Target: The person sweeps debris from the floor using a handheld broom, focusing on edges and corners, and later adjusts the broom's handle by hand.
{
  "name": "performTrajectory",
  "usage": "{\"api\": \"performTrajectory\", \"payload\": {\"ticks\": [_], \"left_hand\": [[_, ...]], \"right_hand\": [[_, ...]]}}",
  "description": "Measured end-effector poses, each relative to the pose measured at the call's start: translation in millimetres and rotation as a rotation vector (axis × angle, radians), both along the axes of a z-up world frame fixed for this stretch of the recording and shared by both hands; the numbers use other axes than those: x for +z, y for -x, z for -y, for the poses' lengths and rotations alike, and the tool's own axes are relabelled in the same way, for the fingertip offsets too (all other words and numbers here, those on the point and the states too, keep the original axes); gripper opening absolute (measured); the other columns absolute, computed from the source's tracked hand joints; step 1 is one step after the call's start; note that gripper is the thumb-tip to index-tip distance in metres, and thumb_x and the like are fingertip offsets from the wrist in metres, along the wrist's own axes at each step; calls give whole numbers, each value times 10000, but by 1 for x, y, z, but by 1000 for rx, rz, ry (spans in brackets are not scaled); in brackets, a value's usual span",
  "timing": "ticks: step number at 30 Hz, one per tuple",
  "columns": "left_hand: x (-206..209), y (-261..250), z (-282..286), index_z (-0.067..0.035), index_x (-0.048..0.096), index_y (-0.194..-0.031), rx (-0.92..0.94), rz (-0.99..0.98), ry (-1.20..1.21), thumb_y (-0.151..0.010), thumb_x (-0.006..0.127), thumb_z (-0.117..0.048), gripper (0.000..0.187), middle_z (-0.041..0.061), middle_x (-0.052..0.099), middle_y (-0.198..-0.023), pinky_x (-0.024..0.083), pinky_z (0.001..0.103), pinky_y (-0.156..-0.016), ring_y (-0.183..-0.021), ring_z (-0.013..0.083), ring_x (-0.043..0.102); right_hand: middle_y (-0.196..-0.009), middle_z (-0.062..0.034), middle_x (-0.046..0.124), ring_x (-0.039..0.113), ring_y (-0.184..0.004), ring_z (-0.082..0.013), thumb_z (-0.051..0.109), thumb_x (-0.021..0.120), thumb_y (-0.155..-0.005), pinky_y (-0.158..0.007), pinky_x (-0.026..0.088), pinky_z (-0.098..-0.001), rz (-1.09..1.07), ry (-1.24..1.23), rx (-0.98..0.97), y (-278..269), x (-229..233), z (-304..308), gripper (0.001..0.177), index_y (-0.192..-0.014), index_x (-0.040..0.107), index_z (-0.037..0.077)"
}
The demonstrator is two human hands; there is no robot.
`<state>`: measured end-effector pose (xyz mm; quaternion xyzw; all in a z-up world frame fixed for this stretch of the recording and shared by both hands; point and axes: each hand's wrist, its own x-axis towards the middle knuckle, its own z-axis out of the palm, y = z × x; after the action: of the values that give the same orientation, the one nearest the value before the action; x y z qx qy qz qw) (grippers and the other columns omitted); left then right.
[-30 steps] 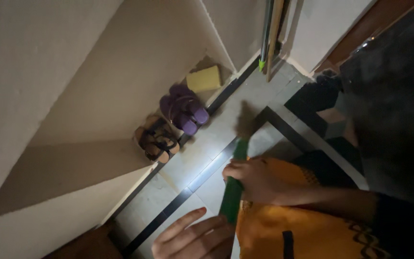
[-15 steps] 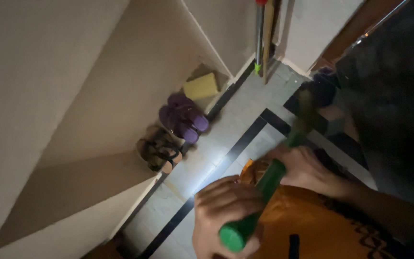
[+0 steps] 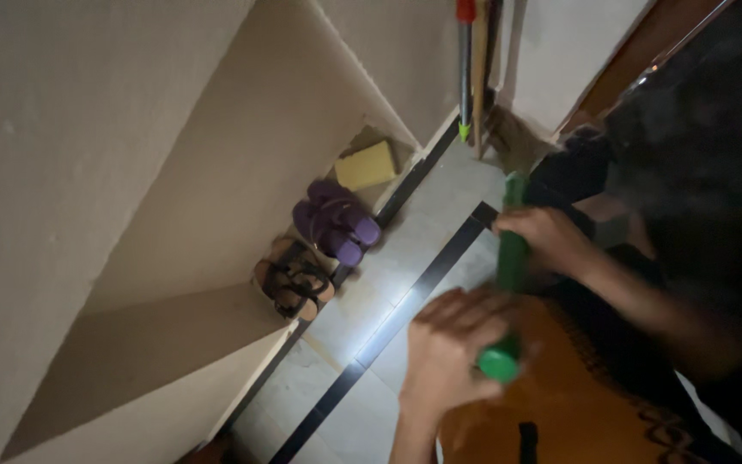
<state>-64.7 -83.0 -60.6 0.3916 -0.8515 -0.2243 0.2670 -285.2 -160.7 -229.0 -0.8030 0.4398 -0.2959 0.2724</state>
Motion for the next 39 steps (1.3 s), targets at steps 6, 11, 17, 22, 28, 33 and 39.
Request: {"api": "performTrajectory", "payload": {"ticks": [6, 11, 17, 22, 28, 33, 39], "left_hand": [[13, -1, 9, -167, 746, -954, -128, -171, -148, -843, 792, -325, 199, 4, 787, -1036, 642, 332, -952, -1030, 186, 789], [27, -14, -7, -124, 733, -852, -242, -369, -174, -920, 755, -279, 171, 34, 795, -978, 696, 393, -893, -945, 203, 812], [54, -23, -27, -129, 727, -805, -226, -304, 33, -932, 766, -287, 206, 8, 790, -877, 654, 417, -904, -895, 183, 825], [42, -21, -11, -138, 753, -916, -165, -205, -130, -819, 797, -301, 195, 32, 777, -985, 663, 416, -998, -948, 205, 793], [39, -14, -13, -133, 785, -1029, -128, -240, -230, -818, 785, -291, 264, 45, 800, -1019, 660, 368, -1009, -998, 209, 805], [63, -9, -30, -104, 727, -855, -163, -231, -78, -784, 773, -253, 172, 77, 783, -943, 641, 447, -959, -956, 263, 797], [20, 5, 8, -130, 762, -1045, -180, 38, -135, -719, 746, -332, 384, 92, 784, -1192, 627, 413, -916, -995, 253, 751]], "right_hand": [[-901, -101, 739, 751, -771, -297, 298, 821, -695, -664, 596, -409, -191, -292, -201, 17, -9, -46, 352, -954, 668, 114], [-931, -34, 711, 771, -715, -200, 396, 755, -801, -662, 649, -333, -483, -749, -158, 1, 40, -65, 451, -1190, 606, 224], [-954, 0, 747, 770, -756, -143, 377, 654, -898, -682, 640, -289, 8, -172, -26, -37, 42, -68, 201, -958, 674, 186], [-831, -25, 738, 747, -656, -161, 498, 690, -803, -624, 605, -335, -150, -381, -81, -22, -4, -74, 368, -965, 694, 167], [-876, -2, 742, 738, -710, -166, 516, 689, -762, -654, 603, -326, -694, -572, -177, 23, 0, -100, 390, -982, 679, 195], [-932, -65, 757, 753, -698, -267, 349, 805, -640, -604, 595, -415, -289, -142, -320, 3, 52, -77, 373, -904, 700, 107], [-1000, -47, 760, 762, -702, -230, 304, 772, -778, -670, 612, -371, -202, -210, -389, 19, -8, -54, 276, -994, 714, 141]]}}
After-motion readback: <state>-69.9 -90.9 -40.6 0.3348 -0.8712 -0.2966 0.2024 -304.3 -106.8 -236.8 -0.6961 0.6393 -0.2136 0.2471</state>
